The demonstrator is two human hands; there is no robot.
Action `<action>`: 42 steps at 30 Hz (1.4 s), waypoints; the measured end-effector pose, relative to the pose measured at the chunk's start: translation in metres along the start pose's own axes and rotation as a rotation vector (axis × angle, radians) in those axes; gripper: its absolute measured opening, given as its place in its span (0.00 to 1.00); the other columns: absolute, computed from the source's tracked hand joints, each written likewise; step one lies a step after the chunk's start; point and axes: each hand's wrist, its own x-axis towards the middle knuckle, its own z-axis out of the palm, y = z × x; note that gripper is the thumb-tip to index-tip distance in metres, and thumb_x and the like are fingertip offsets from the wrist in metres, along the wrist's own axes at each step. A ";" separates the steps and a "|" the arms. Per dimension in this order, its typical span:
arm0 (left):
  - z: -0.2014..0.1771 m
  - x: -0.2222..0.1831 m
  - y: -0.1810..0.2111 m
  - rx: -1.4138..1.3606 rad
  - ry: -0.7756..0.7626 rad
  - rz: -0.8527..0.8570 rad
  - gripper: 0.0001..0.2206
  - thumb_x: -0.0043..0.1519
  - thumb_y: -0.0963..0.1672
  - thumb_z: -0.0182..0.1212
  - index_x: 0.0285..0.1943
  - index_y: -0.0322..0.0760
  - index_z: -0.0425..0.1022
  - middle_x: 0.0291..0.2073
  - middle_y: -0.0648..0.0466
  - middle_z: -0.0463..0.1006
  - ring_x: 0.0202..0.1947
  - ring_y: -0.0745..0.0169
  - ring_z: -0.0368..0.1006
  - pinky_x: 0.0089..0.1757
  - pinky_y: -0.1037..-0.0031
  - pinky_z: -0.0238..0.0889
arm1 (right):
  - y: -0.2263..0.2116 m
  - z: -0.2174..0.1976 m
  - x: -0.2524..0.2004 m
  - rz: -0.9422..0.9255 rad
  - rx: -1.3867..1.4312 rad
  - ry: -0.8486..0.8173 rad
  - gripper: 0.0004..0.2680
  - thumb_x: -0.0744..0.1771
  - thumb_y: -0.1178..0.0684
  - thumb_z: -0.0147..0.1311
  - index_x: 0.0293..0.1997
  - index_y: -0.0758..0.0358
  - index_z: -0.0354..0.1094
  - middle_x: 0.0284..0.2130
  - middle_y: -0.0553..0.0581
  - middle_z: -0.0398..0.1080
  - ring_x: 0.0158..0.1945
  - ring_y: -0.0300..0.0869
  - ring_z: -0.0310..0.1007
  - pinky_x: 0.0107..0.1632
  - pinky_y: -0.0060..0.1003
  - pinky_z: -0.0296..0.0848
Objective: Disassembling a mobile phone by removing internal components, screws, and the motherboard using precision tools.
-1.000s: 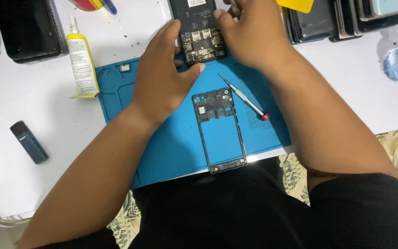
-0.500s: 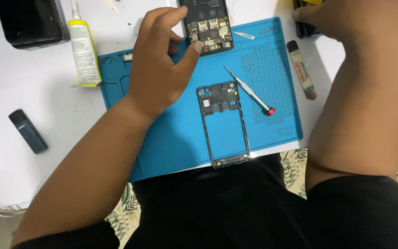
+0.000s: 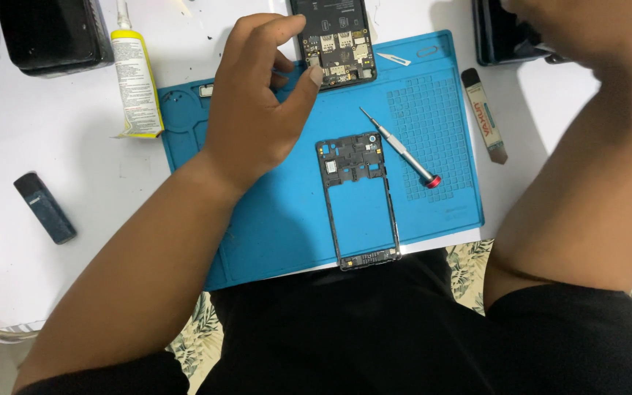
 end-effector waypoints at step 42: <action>-0.041 -0.017 0.013 -1.519 0.473 -0.839 0.23 0.58 0.51 0.59 0.61 0.41 0.72 0.46 0.42 0.78 0.45 0.45 0.78 0.50 0.49 0.74 | -0.269 0.082 -0.101 -0.559 -0.386 -0.361 0.08 0.67 0.45 0.60 0.45 0.53 0.79 0.39 0.55 0.71 0.38 0.57 0.72 0.37 0.51 0.66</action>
